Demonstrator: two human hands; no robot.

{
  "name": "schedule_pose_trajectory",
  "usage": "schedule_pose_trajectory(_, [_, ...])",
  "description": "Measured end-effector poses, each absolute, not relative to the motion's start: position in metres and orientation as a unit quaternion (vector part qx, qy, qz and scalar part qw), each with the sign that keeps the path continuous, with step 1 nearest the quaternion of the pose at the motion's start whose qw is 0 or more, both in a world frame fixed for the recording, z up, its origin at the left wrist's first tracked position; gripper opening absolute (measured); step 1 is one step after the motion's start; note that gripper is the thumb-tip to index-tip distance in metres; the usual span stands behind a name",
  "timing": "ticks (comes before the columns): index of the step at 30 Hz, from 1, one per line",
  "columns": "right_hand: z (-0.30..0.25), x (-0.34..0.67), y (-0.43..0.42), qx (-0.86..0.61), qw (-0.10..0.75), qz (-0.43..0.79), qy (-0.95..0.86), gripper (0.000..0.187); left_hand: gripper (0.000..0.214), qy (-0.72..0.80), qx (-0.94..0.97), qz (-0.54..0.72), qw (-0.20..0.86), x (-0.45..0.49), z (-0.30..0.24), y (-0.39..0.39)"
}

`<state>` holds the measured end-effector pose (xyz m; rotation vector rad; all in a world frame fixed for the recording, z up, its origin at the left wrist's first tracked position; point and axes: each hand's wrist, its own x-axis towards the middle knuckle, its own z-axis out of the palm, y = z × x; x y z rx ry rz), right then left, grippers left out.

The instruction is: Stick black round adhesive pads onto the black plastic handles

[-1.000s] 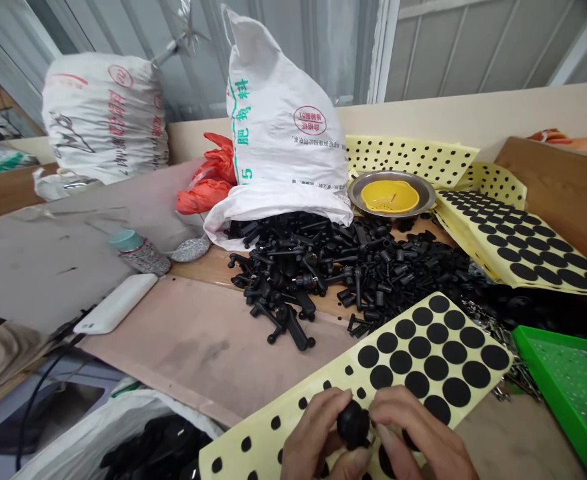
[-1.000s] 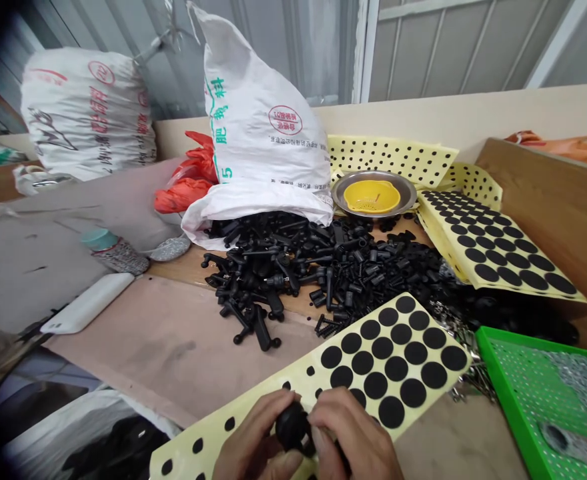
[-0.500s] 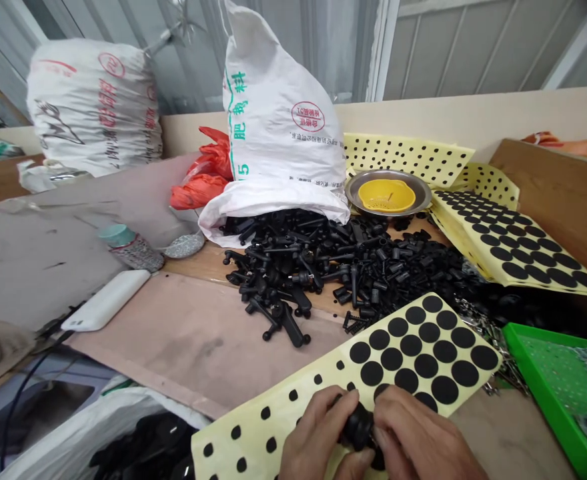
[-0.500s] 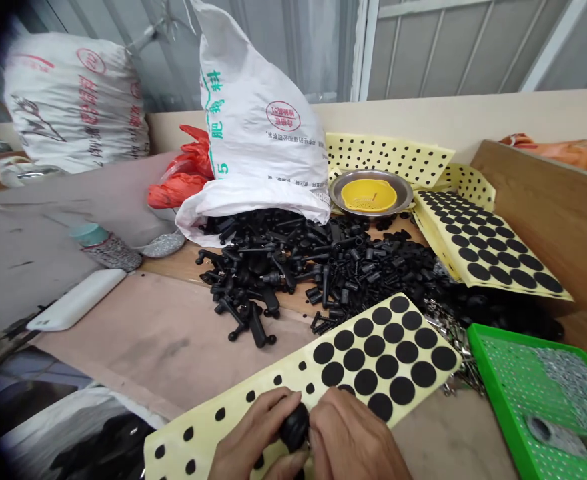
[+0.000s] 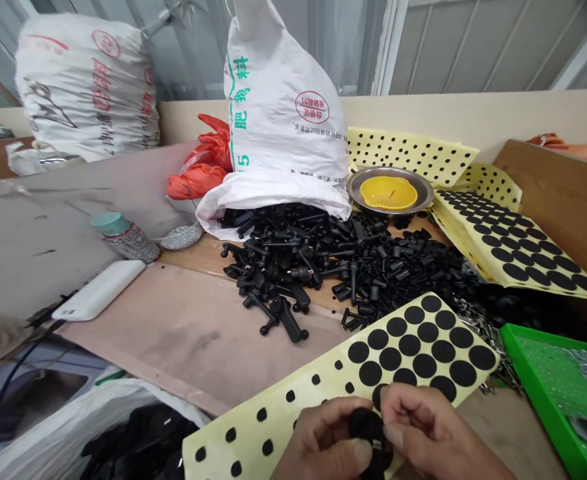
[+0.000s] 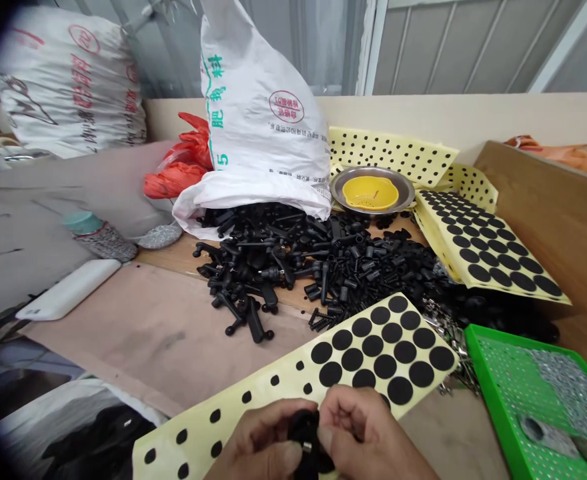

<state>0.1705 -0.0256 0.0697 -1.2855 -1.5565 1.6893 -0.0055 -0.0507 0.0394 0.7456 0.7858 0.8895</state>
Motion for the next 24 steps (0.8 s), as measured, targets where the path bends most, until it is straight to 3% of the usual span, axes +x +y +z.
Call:
schedule_pose_trajectory(9, [0.072,0.168,-0.020,-0.447,0.226,0.659,-0.561,0.025,0.037,0.377,0.409,0.407,0.724,-0.010,0.038,-0.046])
schedule_pose_trajectory(14, [0.067,0.169,-0.019,-0.447,0.206,0.634,-0.597,0.020,0.033,0.401,0.454,0.379,0.700,-0.011,0.041,-0.045])
schedule_pose_trajectory(20, [0.075,0.165,-0.017,-0.481,0.162,0.585,-0.633,0.017,0.015,0.506,0.550,0.326,0.579,-0.008,0.066,-0.043])
schedule_pose_trajectory(24, [0.076,0.164,-0.014,-0.486,0.152,0.589,-0.628,0.013,0.017,0.467,0.572,0.319,0.593,-0.004,0.069,-0.038])
